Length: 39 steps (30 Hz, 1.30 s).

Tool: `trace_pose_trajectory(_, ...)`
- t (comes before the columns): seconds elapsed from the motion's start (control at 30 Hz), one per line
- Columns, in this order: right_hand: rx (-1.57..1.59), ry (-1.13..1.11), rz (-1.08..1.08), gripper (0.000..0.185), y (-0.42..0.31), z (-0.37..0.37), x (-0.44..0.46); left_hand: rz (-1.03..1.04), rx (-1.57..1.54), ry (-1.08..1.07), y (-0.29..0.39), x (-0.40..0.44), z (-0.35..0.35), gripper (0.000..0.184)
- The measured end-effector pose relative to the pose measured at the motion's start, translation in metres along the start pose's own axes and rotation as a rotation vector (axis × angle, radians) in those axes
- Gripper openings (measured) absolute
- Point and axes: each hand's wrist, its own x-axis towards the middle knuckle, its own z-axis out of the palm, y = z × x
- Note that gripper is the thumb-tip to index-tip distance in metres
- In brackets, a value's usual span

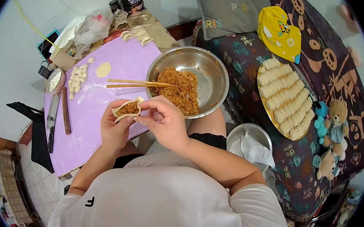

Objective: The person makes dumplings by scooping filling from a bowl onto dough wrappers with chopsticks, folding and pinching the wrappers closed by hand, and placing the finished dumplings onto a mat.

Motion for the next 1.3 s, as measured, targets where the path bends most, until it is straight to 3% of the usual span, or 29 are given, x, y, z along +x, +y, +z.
trace_pose_trajectory(0.2, -0.15, 0.014, -0.08, 0.018, -0.005, 0.006, 0.005, -0.012, -0.003, 0.084, -0.002, -0.008, 0.004, 0.04)
trace_pose_trajectory(0.3, 0.211, 0.211, -0.028, 0.014, -0.003, 0.022, 0.008, 0.028, -0.036, 0.087, -0.005, -0.012, 0.003, 0.04)
trace_pose_trajectory(0.5, -0.294, -0.002, -0.265, 0.017, -0.011, 0.005, 0.009, -0.028, -0.019, 0.094, 0.007, -0.015, 0.013, 0.04)
trace_pose_trajectory(0.6, -0.331, -0.038, -0.259, 0.017, -0.015, 0.004, 0.012, -0.058, 0.022, 0.077, 0.013, -0.015, 0.011, 0.04)
trace_pose_trajectory(0.7, -0.105, -0.016, -0.139, 0.017, -0.015, 0.011, 0.012, -0.045, 0.09, 0.011, 0.021, -0.014, 0.006, 0.038)
trace_pose_trajectory(0.8, -0.424, -0.14, -0.242, 0.018, -0.026, 0.005, 0.014, -0.069, 0.155, -0.04, 0.031, -0.014, 0.007, 0.037)
trace_pose_trajectory(1.0, -0.38, -0.214, -0.327, 0.015, -0.02, 0.005, 0.013, -0.147, 0.298, -0.165, 0.047, -0.013, -0.003, 0.035)
trace_pose_trajectory(1.1, -0.244, -0.156, -0.162, 0.011, -0.024, 0.009, 0.008, -0.144, 0.362, -0.228, 0.048, -0.014, -0.01, 0.036)
trace_pose_trajectory(1.3, -0.379, -0.196, -0.335, 0.014, -0.023, 0.006, 0.004, -0.273, 0.391, -0.255, 0.063, -0.013, -0.007, 0.038)
